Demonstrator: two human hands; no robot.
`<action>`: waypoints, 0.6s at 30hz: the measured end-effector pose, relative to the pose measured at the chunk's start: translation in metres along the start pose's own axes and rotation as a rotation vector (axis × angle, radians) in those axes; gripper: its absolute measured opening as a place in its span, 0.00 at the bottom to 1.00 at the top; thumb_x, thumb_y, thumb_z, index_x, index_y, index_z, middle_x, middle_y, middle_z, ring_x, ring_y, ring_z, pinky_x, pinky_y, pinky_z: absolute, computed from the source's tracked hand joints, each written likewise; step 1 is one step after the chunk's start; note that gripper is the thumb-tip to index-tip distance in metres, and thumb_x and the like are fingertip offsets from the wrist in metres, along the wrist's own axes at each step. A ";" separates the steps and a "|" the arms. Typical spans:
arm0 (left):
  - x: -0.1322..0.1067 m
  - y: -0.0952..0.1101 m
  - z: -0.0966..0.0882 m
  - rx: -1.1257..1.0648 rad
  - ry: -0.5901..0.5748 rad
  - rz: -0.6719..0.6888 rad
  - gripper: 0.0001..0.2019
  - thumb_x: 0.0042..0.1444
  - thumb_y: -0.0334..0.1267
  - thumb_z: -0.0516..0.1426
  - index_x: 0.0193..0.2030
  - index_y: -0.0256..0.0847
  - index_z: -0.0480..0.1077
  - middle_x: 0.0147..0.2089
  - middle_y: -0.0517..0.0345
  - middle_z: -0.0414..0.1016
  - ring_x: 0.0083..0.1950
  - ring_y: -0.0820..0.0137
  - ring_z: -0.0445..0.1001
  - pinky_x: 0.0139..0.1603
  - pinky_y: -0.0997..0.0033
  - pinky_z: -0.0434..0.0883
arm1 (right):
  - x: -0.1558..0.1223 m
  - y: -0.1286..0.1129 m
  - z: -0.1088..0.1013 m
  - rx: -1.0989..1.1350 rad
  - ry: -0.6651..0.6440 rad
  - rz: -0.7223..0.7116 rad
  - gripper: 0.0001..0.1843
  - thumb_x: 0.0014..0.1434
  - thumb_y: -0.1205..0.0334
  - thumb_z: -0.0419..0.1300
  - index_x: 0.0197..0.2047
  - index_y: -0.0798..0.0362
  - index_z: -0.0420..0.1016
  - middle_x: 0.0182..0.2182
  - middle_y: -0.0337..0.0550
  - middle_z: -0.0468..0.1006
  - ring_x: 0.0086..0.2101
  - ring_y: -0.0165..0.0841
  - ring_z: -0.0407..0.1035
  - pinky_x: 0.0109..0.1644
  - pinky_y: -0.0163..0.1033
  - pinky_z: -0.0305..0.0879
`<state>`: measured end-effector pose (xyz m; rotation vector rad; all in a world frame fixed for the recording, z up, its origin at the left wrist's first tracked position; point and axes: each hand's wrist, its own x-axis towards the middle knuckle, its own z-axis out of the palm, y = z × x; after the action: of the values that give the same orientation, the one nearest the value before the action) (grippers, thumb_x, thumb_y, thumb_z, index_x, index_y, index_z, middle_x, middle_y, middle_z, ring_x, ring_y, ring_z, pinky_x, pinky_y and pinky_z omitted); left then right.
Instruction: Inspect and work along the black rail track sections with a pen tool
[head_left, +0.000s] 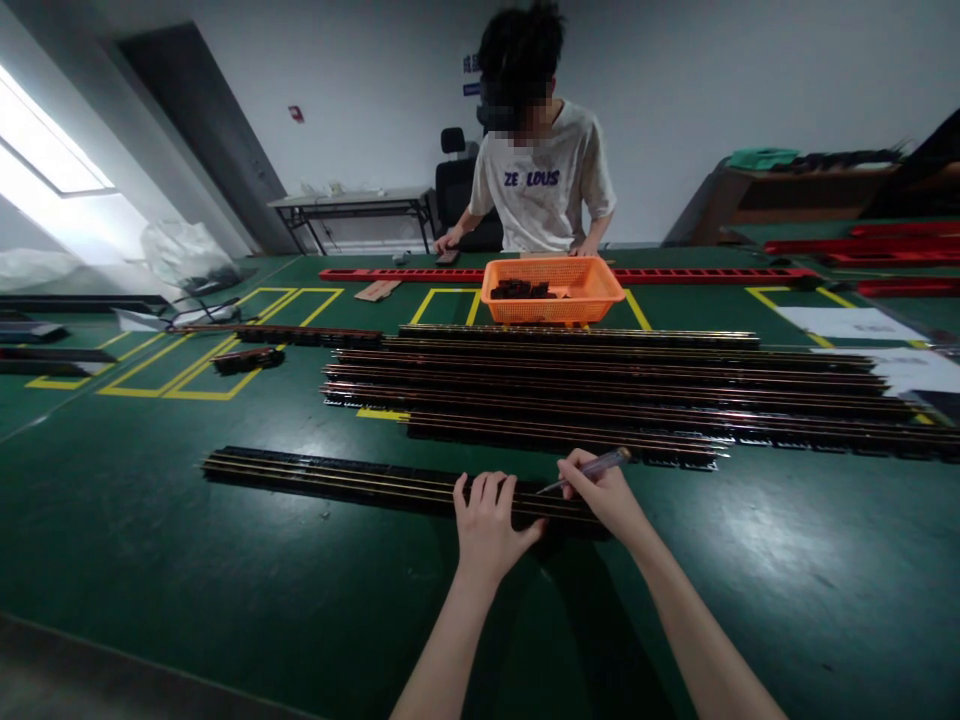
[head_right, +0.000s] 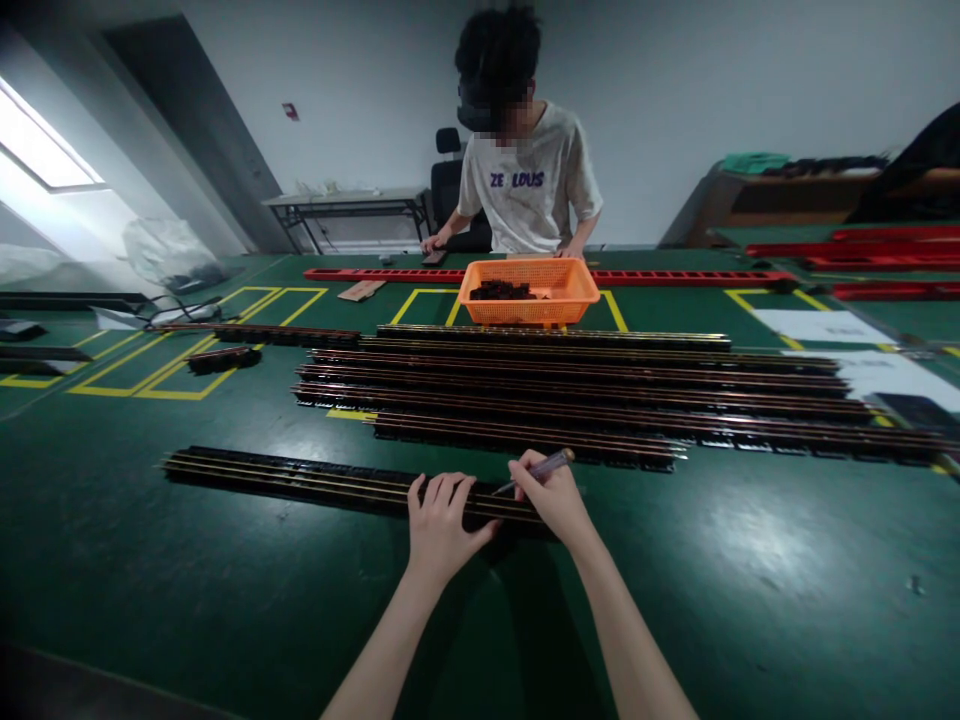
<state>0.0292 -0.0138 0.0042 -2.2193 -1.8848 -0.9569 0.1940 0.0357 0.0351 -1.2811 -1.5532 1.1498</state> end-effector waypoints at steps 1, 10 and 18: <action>0.000 0.000 0.000 0.002 -0.008 0.000 0.19 0.48 0.50 0.57 0.42 0.40 0.71 0.43 0.51 0.75 0.47 0.58 0.70 0.57 0.47 0.55 | -0.001 0.000 -0.003 0.004 -0.023 0.006 0.16 0.55 0.49 0.56 0.23 0.51 0.66 0.16 0.36 0.71 0.21 0.31 0.65 0.29 0.36 0.60; -0.002 -0.001 0.005 0.030 0.027 0.010 0.18 0.47 0.50 0.57 0.41 0.40 0.71 0.43 0.50 0.75 0.47 0.57 0.70 0.57 0.48 0.55 | -0.006 0.011 -0.002 0.043 0.111 0.018 0.18 0.54 0.48 0.56 0.21 0.52 0.68 0.14 0.36 0.70 0.19 0.30 0.63 0.27 0.35 0.57; -0.003 -0.002 0.004 0.030 0.013 0.011 0.20 0.48 0.52 0.56 0.43 0.40 0.71 0.44 0.51 0.75 0.48 0.57 0.69 0.57 0.47 0.56 | 0.004 0.011 -0.025 0.031 -0.135 0.075 0.15 0.50 0.50 0.61 0.23 0.53 0.72 0.21 0.39 0.75 0.26 0.32 0.68 0.33 0.36 0.61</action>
<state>0.0294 -0.0140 -0.0014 -2.1986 -1.8670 -0.9332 0.2203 0.0439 0.0317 -1.2730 -1.5896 1.3273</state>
